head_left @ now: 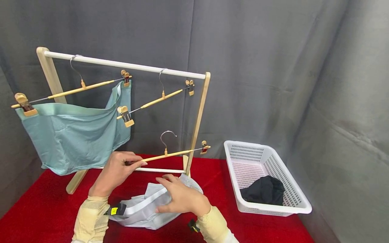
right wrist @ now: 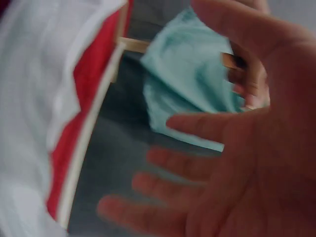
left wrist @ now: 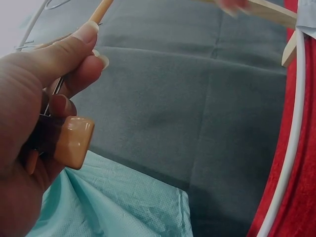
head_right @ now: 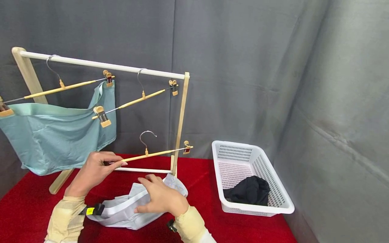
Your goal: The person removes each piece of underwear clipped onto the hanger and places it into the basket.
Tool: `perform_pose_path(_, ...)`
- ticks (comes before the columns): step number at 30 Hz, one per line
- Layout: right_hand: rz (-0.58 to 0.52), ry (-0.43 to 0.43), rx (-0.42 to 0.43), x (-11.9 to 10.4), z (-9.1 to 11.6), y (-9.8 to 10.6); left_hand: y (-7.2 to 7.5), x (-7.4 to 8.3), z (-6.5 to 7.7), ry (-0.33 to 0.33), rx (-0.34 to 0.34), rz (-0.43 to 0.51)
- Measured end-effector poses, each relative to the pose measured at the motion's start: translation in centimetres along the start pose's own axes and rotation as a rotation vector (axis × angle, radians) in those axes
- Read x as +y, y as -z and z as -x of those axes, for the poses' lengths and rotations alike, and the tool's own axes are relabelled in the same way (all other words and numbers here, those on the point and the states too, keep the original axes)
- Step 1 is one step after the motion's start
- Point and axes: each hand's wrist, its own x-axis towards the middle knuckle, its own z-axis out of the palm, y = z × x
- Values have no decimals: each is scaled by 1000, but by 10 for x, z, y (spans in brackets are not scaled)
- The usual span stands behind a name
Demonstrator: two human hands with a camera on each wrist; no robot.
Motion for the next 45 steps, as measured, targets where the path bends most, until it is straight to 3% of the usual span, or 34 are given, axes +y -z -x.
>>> perform_pose_path(5, 84, -246, -106, -1, -9, -30, -2, 0, 0, -1, 4, 1)
perform_pose_path(9, 219, -297, -182, 1, -14, -52, -1, 1, 1, 11, -2, 2)
perform_pose_path(15, 351, -234, -182, 7, -20, -64, 2, 2, 1, 22, 10, -2)
perform_pose_path(21, 282, -132, -133, 23, -28, -62, 3, 2, 1, 49, 4, -7)
perform_pose_path(27, 186, -66, -143, 37, -30, -59, 4, 2, 2, 55, 7, -7)
perform_pose_path(33, 194, -55, -131, 36, -30, -57, 5, 2, 0, 13, 22, -14)
perform_pose_path(38, 228, 62, -67, 40, -31, -54, 5, 2, -1, 4, 29, -14)
perform_pose_path(45, -40, 153, 30, 58, -33, -50, 5, 1, 1, -3, 38, -6)
